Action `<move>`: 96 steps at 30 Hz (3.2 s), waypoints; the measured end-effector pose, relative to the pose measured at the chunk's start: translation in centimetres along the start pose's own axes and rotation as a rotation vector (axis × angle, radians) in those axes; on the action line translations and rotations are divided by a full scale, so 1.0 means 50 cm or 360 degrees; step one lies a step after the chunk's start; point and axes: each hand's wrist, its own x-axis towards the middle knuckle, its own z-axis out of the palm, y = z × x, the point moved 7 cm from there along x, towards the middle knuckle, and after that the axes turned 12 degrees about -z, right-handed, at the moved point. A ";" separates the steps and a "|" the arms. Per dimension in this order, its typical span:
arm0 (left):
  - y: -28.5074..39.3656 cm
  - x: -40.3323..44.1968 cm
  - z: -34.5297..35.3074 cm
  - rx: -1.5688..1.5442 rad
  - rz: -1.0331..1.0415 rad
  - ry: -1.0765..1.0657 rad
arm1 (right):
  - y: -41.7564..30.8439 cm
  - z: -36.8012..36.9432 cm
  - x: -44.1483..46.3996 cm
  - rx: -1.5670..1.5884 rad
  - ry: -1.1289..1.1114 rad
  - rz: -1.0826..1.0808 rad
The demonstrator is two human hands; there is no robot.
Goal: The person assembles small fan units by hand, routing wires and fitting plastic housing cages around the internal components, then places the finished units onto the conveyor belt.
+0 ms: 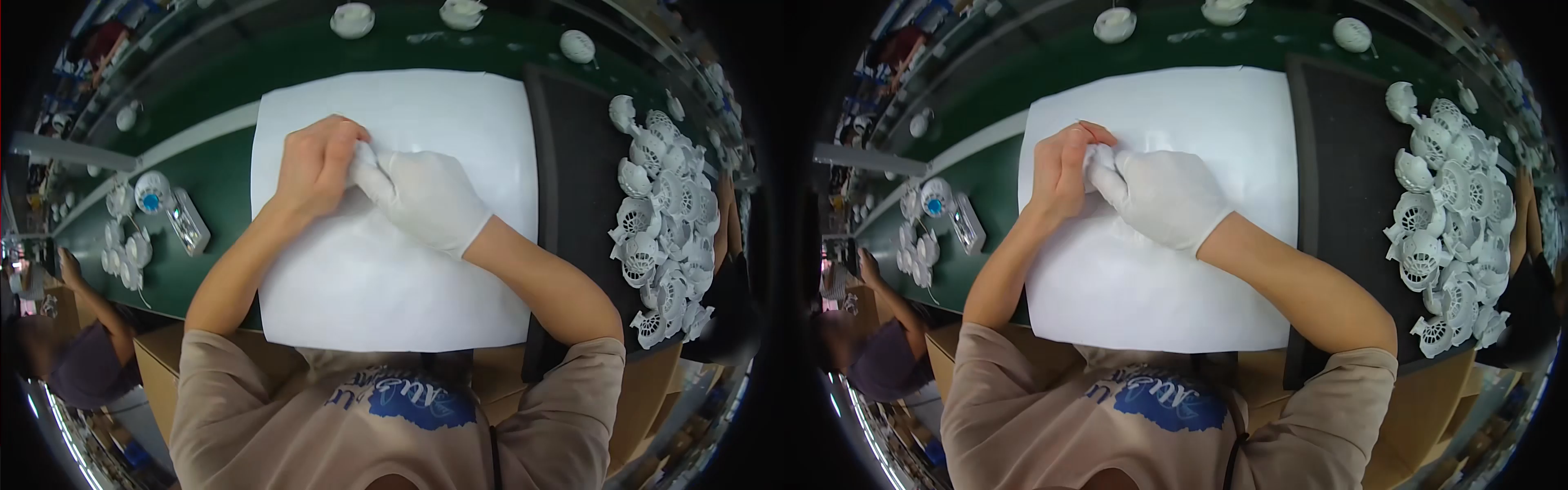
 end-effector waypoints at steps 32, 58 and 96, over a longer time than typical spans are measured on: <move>-0.023 -0.018 0.027 -0.0293 -0.0407 -0.0127 | 0.040 -0.089 0.015 0.1207 0.0693 0.0060; -0.038 -0.016 0.018 -0.0630 -0.0478 -0.0036 | 0.031 -0.078 0.014 0.0688 0.0778 -0.0006; 0.099 -0.092 0.087 -0.0567 0.0238 -0.0648 | 0.079 -0.050 -0.001 0.1102 -0.0625 0.0490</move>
